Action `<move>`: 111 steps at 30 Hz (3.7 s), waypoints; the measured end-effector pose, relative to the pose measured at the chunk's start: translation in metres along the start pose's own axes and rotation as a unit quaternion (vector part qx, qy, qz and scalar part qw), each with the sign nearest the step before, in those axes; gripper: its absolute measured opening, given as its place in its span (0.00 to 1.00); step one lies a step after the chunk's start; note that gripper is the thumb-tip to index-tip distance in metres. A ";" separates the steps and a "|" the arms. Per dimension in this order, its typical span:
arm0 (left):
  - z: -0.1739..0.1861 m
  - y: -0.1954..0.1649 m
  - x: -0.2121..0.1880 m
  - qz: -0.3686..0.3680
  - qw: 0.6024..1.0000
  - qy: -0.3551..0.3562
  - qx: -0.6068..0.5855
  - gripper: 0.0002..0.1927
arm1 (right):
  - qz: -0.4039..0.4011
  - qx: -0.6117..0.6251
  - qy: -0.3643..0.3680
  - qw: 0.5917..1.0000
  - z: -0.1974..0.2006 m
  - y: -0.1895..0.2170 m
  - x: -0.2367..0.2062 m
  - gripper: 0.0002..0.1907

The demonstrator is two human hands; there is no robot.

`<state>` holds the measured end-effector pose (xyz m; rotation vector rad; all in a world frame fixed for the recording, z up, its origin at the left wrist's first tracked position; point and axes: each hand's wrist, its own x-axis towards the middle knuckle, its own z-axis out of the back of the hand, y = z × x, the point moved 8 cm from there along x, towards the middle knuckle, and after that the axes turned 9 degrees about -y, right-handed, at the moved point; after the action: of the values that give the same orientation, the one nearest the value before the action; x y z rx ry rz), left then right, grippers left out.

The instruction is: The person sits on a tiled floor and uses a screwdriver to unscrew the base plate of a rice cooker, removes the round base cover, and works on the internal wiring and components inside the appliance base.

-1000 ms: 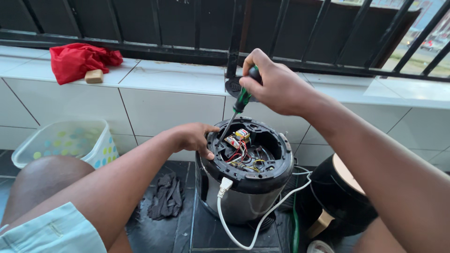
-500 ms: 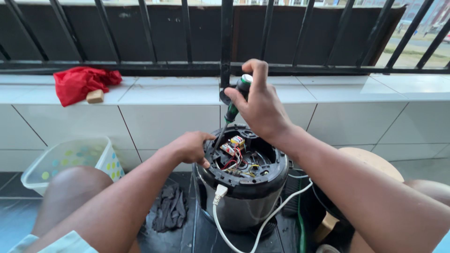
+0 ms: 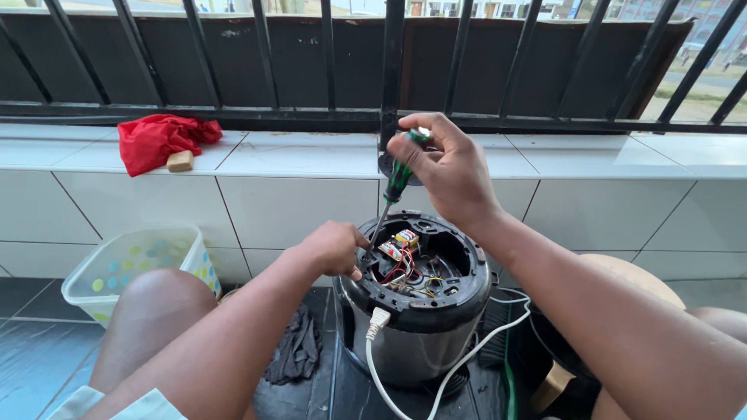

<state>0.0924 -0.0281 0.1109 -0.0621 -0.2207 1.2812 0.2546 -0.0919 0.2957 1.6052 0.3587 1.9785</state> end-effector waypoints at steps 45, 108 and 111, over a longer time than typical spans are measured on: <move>0.088 -0.031 0.002 -0.067 0.794 -0.098 -0.596 0.33 | 0.007 0.084 0.033 0.996 0.002 -0.034 0.021 0.14; 0.101 -0.048 0.003 -0.095 0.772 -0.113 -0.618 0.18 | -0.033 -0.123 -0.044 0.991 0.006 -0.008 0.020 0.11; 0.106 -0.037 0.005 -0.059 0.775 -0.154 -0.611 0.18 | -0.002 0.049 -0.009 0.999 0.000 -0.004 0.022 0.10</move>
<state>0.1074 -0.0421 0.2216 -0.9445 -1.3068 0.8212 0.2527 -0.0754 0.3114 1.6804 0.4587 1.9692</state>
